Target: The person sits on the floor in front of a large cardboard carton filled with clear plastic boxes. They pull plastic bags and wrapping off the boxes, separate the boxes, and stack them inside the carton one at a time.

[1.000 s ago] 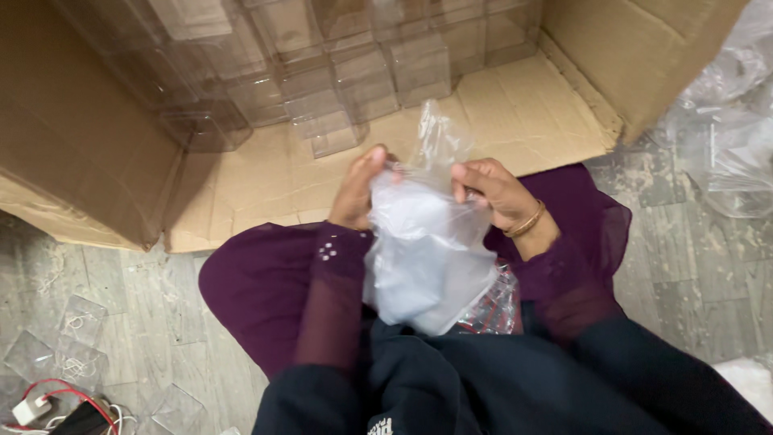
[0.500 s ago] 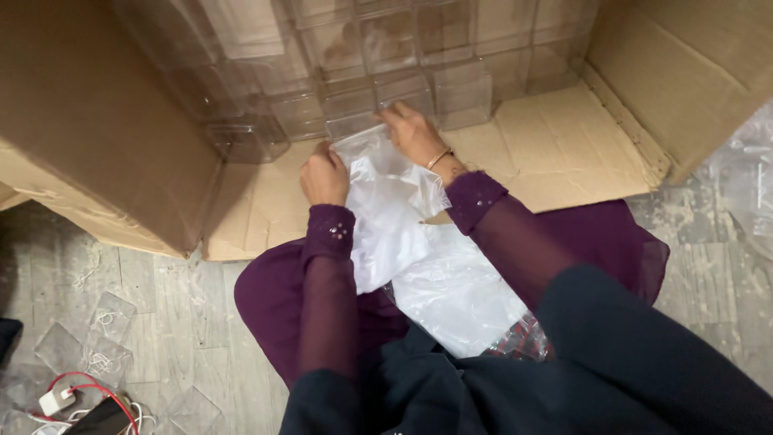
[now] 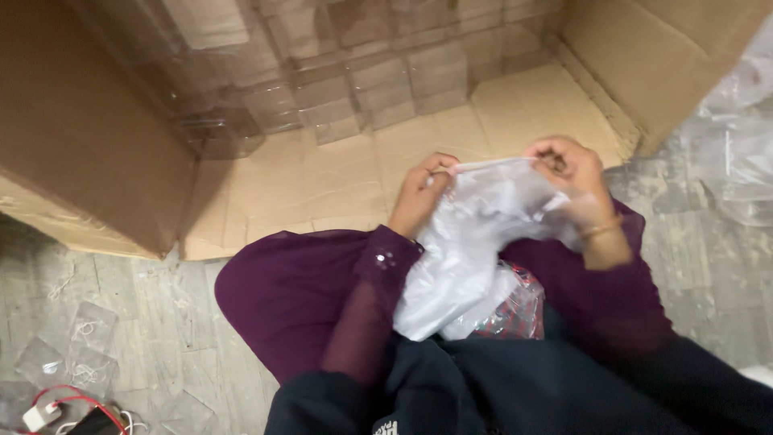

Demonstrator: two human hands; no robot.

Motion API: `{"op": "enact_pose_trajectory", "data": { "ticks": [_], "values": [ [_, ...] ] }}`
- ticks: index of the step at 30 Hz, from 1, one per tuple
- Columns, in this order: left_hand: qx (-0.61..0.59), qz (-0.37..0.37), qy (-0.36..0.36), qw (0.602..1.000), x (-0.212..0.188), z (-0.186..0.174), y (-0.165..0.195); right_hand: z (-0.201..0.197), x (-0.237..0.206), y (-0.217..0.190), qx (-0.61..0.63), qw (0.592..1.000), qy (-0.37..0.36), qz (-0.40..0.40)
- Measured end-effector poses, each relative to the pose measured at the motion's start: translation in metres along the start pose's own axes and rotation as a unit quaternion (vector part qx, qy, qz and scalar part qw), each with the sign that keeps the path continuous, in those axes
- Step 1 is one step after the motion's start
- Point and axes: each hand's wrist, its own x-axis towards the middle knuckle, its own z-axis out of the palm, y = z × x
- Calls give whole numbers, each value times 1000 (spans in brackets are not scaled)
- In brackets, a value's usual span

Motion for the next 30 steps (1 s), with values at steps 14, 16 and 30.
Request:
{"op": "enact_pose_trajectory", "data": {
  "ticks": [14,16,30],
  "values": [
    [367,65,54,927,10,71,70,-8,-47,22,405,894,-89,171],
    [364,73,54,927,20,87,76,3,-53,7,428,873,-188,138],
    [303,52,78,948,12,0,89,-211,-155,190,369,741,559,-42]
  ]
}}
